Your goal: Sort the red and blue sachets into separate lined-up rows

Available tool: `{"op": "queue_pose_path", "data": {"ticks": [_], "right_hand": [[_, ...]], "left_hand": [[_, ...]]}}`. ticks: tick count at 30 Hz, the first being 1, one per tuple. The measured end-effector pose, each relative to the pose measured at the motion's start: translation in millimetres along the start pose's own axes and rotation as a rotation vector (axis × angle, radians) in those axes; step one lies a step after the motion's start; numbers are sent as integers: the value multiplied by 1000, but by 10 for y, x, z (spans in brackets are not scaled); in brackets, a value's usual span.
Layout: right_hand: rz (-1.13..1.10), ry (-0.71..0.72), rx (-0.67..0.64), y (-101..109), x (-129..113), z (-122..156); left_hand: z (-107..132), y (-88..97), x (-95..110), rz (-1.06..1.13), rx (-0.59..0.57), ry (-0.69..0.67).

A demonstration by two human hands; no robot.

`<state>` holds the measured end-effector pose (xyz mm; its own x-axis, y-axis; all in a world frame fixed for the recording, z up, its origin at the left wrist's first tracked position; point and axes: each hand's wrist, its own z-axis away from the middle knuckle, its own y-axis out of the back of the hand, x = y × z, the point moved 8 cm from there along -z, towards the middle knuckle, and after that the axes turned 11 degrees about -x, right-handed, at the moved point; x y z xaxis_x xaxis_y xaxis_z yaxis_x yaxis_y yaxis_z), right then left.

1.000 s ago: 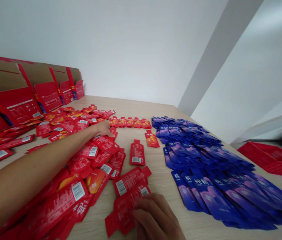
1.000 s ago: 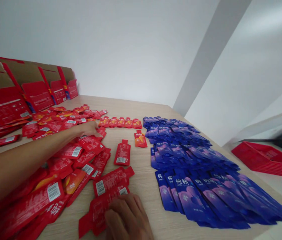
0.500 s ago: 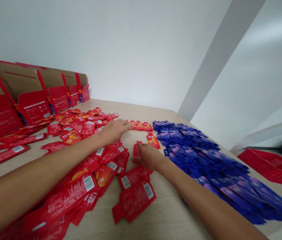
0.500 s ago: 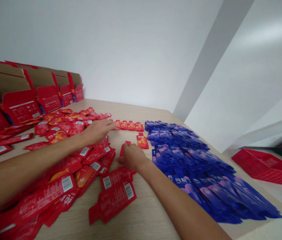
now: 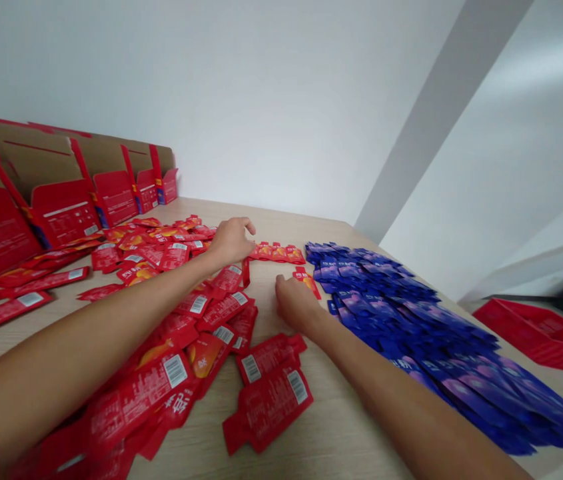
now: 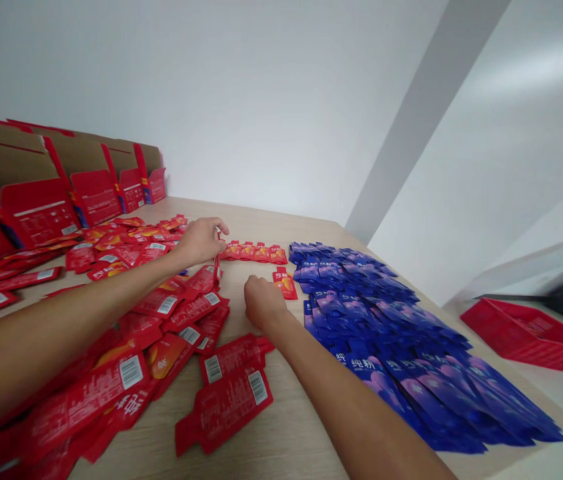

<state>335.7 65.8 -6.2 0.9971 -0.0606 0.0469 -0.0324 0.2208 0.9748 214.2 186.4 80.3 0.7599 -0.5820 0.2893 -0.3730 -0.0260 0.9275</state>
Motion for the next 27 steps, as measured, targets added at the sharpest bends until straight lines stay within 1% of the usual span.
{"op": "queue_pose_path", "data": {"ticks": [2, 5, 7, 8, 11, 13, 15, 17, 18, 20, 22, 24, 27], "right_hand": [[-63, -61, 15, 69, 188, -70], [-173, -142, 56, 167, 491, -206], [-240, -183, 77, 177, 654, -317], [-269, -197, 82, 161, 714, -376], [-317, -197, 94, 80, 809, -524], [-306, -165, 110, 54, 832, -561], [-269, -92, 121, 64, 829, -538], [-222, 31, 99, 79, 791, -469], [-200, 104, 76, 78, 758, -423], [-160, 241, 30, 60, 682, -323], [-128, 335, 11, 31, 606, -237], [-104, 386, 15, -5, 530, -184], [-76, 426, 12, -76, 411, -160]], "left_hand": [[-139, -119, 34, 0, -48, 35], [-252, -450, 150, -13, -160, 30], [-259, -654, 227, -26, -224, -2], [-246, -728, 256, -32, -250, -29], [-157, -841, 287, -38, -323, -151], [-67, -887, 281, -37, -390, -262], [33, -957, 276, -40, -460, -371], [121, -1062, 273, -56, -524, -447], [154, -1121, 269, -69, -551, -465], [199, -1226, 254, -98, -591, -466], [229, -1284, 240, -126, -604, -445], [257, -1289, 235, -155, -597, -424], [294, -1232, 256, -189, -562, -398]]}}
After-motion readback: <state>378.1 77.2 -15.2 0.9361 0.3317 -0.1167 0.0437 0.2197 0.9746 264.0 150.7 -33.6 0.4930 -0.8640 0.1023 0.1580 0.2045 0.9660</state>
